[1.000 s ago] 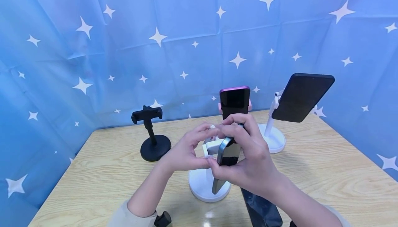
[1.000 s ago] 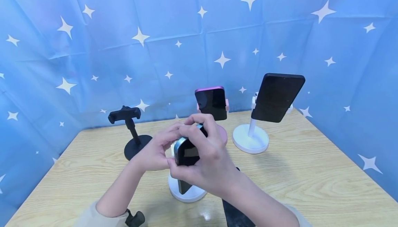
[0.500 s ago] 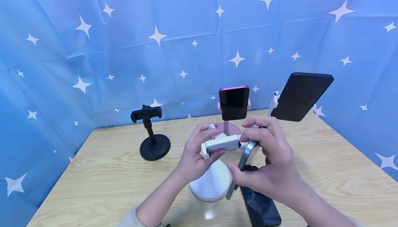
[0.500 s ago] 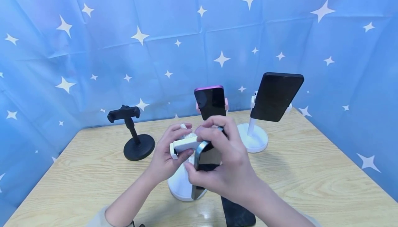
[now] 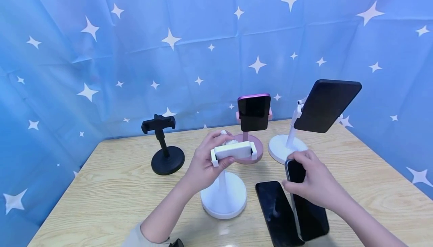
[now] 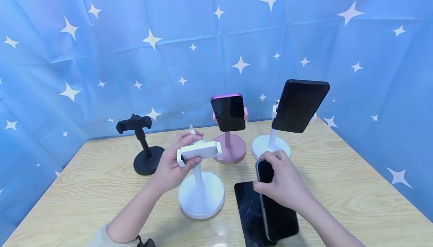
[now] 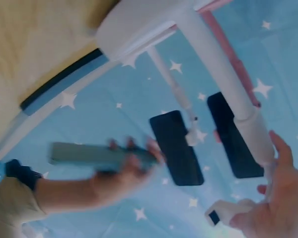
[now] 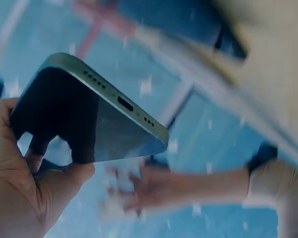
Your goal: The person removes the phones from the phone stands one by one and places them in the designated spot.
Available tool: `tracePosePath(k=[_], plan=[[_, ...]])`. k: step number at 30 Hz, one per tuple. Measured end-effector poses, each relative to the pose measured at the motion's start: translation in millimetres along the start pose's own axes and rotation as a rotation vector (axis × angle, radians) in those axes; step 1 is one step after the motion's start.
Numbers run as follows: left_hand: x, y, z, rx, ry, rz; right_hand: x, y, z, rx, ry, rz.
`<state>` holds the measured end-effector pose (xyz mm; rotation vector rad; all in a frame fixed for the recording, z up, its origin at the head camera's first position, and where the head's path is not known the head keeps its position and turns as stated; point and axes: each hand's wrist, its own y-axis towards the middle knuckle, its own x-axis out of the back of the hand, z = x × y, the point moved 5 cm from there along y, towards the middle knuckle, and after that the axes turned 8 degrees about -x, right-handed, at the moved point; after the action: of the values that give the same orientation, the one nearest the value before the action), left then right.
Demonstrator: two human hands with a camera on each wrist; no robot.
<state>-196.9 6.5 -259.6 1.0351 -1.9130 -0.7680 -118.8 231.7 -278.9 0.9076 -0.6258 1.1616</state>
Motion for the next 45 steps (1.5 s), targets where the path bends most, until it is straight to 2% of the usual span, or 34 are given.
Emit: tracePosePath(k=[4, 8, 11, 17, 22, 26, 29, 33, 37, 42, 45], plan=[[12.5, 5.7, 7.4, 0.026, 0.003, -0.002, -20, 5, -40, -0.086, -0.073, 0.165], [24.7, 11.5, 17.6, 0.053, 0.018, -0.015, -33, 8, -67, -0.109, -0.105, 0.236], [30.9, 17.0, 25.4, 0.036, 0.047, -0.028, -39, 10, -75, -0.113, -0.112, 0.258], [36.1, 25.8, 45.2, -0.010, 0.128, -0.049, -52, 14, -77, -0.112, -0.133, 0.291], [39.4, 30.7, 61.8, 0.012, 0.175, -0.068, -60, 16, -76, -0.116, -0.096, 0.317], [43.5, 37.7, 56.1, 0.050, 0.172, -0.088, -61, 17, -77, -0.119, -0.100, 0.313], [46.4, 41.3, 49.7, 0.082, 0.156, -0.094, -62, 17, -77, -0.119, -0.103, 0.314], [49.8, 41.1, 55.9, 0.101, 0.140, -0.093, -62, 18, -78, -0.124, -0.089, 0.318], [52.6, 40.0, 64.1, 0.125, 0.083, -0.093, -61, 18, -79, -0.138, -0.074, 0.325], [56.6, 37.9, 73.2, 0.187, 0.001, -0.085, -60, 18, -79, -0.128, -0.092, 0.316], [59.6, 36.7, 76.3, 0.228, -0.017, -0.077, -61, 18, -79, -0.127, -0.101, 0.310]])
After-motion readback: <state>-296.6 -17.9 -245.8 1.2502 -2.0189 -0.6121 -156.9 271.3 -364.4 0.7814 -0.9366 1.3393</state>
